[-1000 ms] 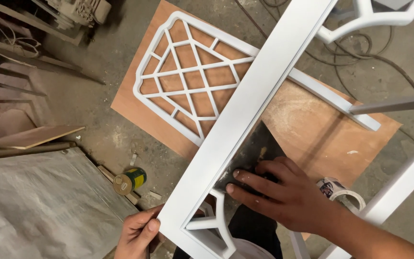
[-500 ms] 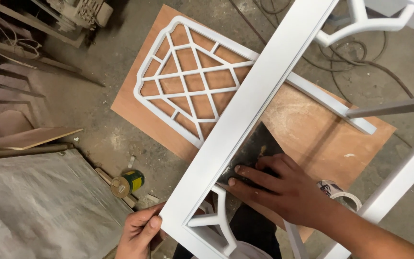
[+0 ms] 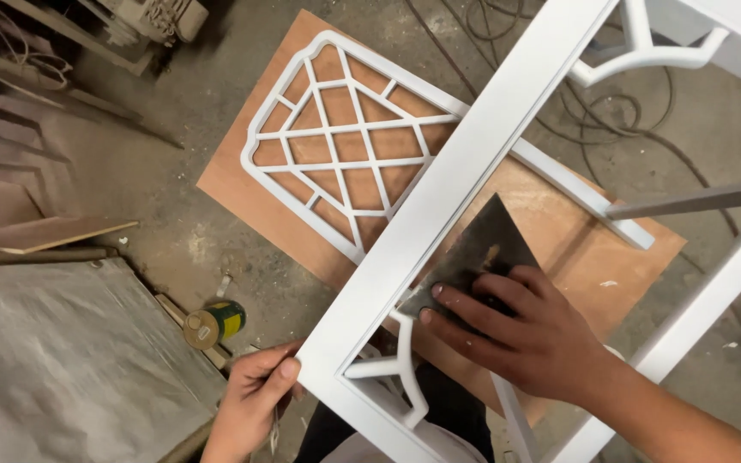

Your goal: The person applies a white filler substance to the joints and crevices of a white metal chair frame using a putty knife. They scoop the filler from a small container and spread it into the gaps, then smooth the surface.

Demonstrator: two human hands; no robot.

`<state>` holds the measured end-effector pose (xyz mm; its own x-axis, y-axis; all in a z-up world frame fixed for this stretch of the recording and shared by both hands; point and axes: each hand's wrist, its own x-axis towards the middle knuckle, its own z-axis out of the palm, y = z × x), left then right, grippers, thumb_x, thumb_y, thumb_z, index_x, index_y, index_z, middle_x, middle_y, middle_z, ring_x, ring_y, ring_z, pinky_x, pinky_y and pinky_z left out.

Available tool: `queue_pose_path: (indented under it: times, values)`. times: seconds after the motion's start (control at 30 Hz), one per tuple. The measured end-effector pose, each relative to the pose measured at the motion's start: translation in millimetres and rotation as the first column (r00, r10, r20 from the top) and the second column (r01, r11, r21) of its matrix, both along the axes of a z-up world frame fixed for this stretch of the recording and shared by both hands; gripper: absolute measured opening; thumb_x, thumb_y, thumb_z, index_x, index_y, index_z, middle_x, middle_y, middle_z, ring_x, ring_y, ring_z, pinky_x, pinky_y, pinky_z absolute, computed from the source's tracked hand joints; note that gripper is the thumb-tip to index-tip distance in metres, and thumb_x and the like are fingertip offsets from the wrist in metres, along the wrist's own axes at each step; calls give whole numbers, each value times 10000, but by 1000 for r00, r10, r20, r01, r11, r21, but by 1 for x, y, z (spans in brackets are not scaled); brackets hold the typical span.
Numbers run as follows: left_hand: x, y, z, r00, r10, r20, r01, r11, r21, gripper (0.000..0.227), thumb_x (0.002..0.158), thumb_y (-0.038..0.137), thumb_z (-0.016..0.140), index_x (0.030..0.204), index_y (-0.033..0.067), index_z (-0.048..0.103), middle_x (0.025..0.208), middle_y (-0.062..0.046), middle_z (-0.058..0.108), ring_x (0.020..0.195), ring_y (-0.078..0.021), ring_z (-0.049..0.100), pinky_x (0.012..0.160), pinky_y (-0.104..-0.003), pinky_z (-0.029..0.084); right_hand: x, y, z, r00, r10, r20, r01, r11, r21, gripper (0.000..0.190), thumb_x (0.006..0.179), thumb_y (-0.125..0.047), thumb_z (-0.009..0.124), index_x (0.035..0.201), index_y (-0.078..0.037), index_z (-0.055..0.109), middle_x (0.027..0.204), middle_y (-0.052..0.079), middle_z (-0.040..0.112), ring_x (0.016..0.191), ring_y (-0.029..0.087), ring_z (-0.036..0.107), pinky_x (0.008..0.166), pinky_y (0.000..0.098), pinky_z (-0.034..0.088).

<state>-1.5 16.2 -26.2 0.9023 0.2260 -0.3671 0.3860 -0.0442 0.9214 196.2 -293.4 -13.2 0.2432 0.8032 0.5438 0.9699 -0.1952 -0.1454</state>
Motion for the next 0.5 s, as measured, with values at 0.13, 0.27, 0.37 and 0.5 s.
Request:
queue_pose_path:
  times: [0.13,0.27,0.37,0.5]
  values:
    - [3,-4,2,998,-23,63,23,1000,-2,425,982,306,636,678,14,688,547,-54,607,555,-137,559,581,-299,427,-2,-2,11,994,16,111,-10,999,-54,300,1013,-76,613,1302,-154,632,1338,63,605,999,278,572,710,444,474]
    - [8,-7,7,998,-25,64,25,1000,13,418,980,313,636,684,27,703,555,-34,612,552,-122,553,550,-280,412,-1,0,22,987,24,157,-9,995,-96,283,1043,-165,551,1311,-163,642,1315,46,626,1039,263,558,728,439,478]
    - [11,-10,13,996,-43,80,43,999,-1,449,993,305,623,626,46,630,558,-27,599,553,-126,560,566,-276,414,1,0,24,974,36,224,-7,992,-126,288,1047,-201,593,1329,-161,636,1332,48,618,1045,261,556,742,430,468]
    - [9,-8,6,997,-40,72,40,999,-1,466,989,334,622,619,51,634,554,-29,593,554,-126,533,563,-282,387,3,0,25,972,43,231,-12,991,-132,330,1037,-75,534,1341,-144,640,1341,68,623,1040,268,578,755,428,471]
